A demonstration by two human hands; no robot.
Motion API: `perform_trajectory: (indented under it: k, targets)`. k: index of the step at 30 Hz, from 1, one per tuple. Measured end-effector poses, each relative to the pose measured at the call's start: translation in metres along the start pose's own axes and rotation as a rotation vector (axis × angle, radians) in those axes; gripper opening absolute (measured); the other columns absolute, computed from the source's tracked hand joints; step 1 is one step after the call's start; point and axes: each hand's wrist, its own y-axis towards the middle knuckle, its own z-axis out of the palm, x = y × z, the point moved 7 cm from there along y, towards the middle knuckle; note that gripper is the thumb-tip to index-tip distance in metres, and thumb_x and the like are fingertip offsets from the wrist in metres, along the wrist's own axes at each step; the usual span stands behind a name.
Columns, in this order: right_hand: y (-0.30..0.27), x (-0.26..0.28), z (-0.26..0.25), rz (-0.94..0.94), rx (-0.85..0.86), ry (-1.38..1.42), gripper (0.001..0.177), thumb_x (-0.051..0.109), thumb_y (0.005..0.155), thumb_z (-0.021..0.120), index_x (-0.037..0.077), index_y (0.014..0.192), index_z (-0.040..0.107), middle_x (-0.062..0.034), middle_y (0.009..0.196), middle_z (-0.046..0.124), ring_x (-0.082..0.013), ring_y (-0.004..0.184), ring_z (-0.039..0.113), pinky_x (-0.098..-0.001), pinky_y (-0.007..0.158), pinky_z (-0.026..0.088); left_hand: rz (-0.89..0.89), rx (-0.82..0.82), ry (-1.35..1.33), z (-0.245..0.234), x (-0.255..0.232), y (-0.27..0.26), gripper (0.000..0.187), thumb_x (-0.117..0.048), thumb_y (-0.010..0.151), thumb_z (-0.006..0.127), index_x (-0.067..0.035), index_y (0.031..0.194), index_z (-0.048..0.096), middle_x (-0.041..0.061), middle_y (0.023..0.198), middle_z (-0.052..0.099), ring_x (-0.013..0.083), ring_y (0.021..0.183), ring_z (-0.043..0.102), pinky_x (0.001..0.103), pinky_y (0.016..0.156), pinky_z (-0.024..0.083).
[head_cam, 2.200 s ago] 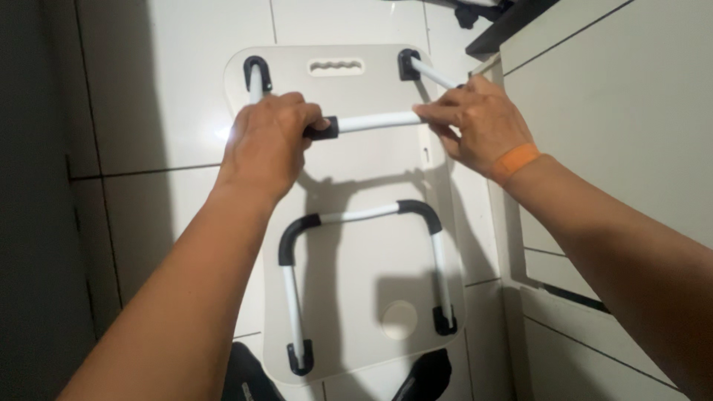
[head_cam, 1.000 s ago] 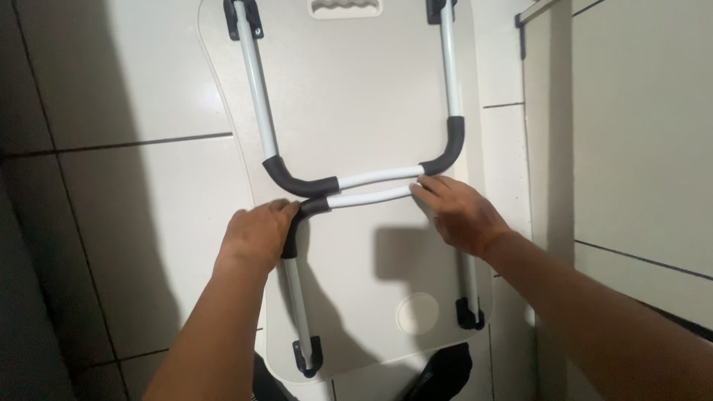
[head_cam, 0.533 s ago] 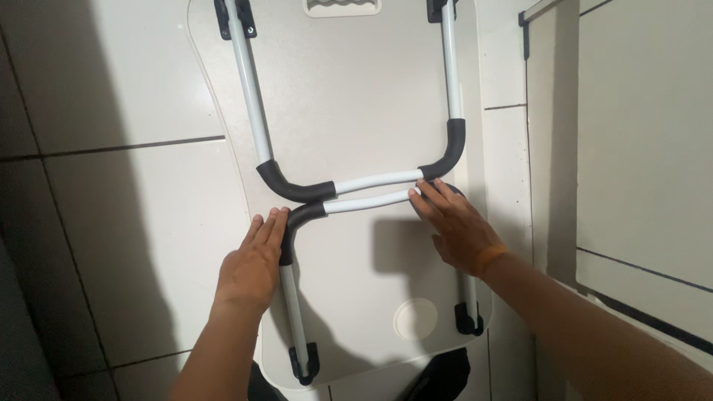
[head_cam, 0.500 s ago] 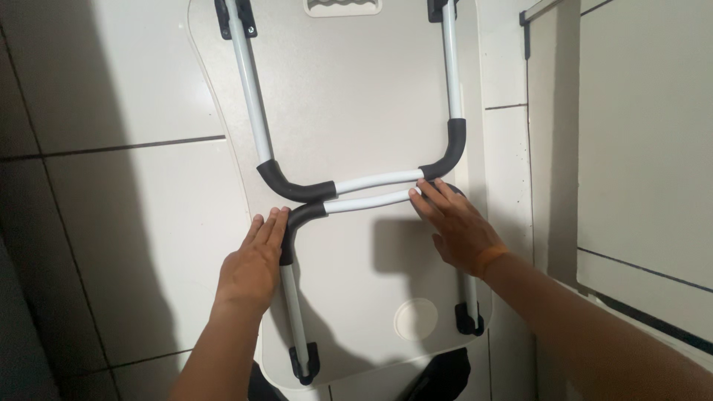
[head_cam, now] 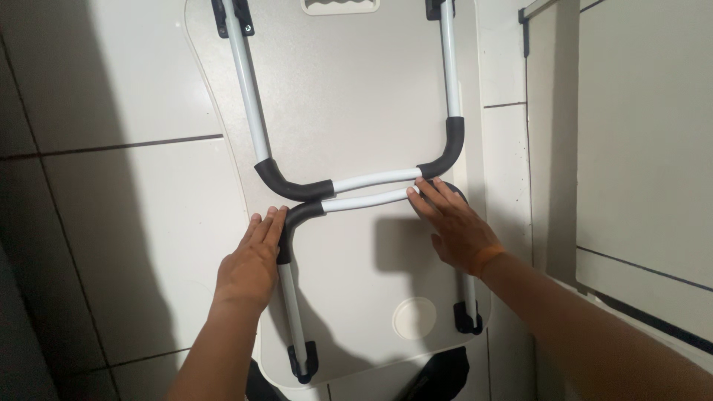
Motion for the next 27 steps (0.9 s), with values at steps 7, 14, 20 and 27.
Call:
perform_trajectory:
  k: [7, 14, 20, 27]
  targets:
    - [0.002, 0.001, -0.003, -0.048, -0.026, -0.031, 0.097, -0.003, 0.078, 0.066, 0.025, 0.154, 0.014, -0.0091, 0.158, 0.022, -0.0359, 0.149, 0.026, -0.0443, 0.118, 0.029, -0.012, -0.03, -0.073, -0.004, 0.0, -0.001, 0.071, -0.007, 0.102, 0.042, -0.037, 0.159, 0.012, -0.016, 0.167, 0.016, 0.0102, 0.153, 0.018, 0.031, 0.097, 0.054]
    - [0.003, 0.0, -0.002, 0.002, 0.028, 0.017, 0.095, -0.009, 0.076, 0.062, 0.024, 0.153, 0.018, -0.0106, 0.158, 0.026, -0.0407, 0.147, 0.029, -0.0449, 0.12, 0.035, -0.061, 0.085, -0.027, -0.008, -0.005, -0.007, 0.095, 0.012, 0.09, 0.045, -0.035, 0.161, 0.004, -0.017, 0.17, 0.005, 0.0087, 0.155, 0.011, 0.03, 0.092, 0.056]
    - [0.006, 0.001, -0.003, -0.008, 0.015, 0.009, 0.094, -0.011, 0.074, 0.061, 0.023, 0.152, 0.021, -0.0123, 0.157, 0.028, -0.0413, 0.146, 0.03, -0.0455, 0.117, 0.035, -0.066, 0.088, -0.072, -0.01, -0.005, -0.008, 0.098, 0.013, 0.088, 0.047, -0.037, 0.161, 0.004, -0.018, 0.17, 0.005, 0.008, 0.155, 0.011, 0.029, 0.093, 0.056]
    - [0.013, -0.002, -0.009, 0.143, 0.219, 0.028, 0.094, -0.012, 0.074, 0.063, 0.021, 0.156, 0.028, -0.0091, 0.164, 0.029, -0.0364, 0.149, 0.028, -0.0405, 0.118, 0.036, -0.088, 0.116, -0.059, -0.013, -0.004, -0.008, 0.092, 0.01, 0.093, 0.044, -0.038, 0.161, 0.006, -0.019, 0.17, 0.006, 0.0072, 0.156, 0.013, 0.03, 0.096, 0.057]
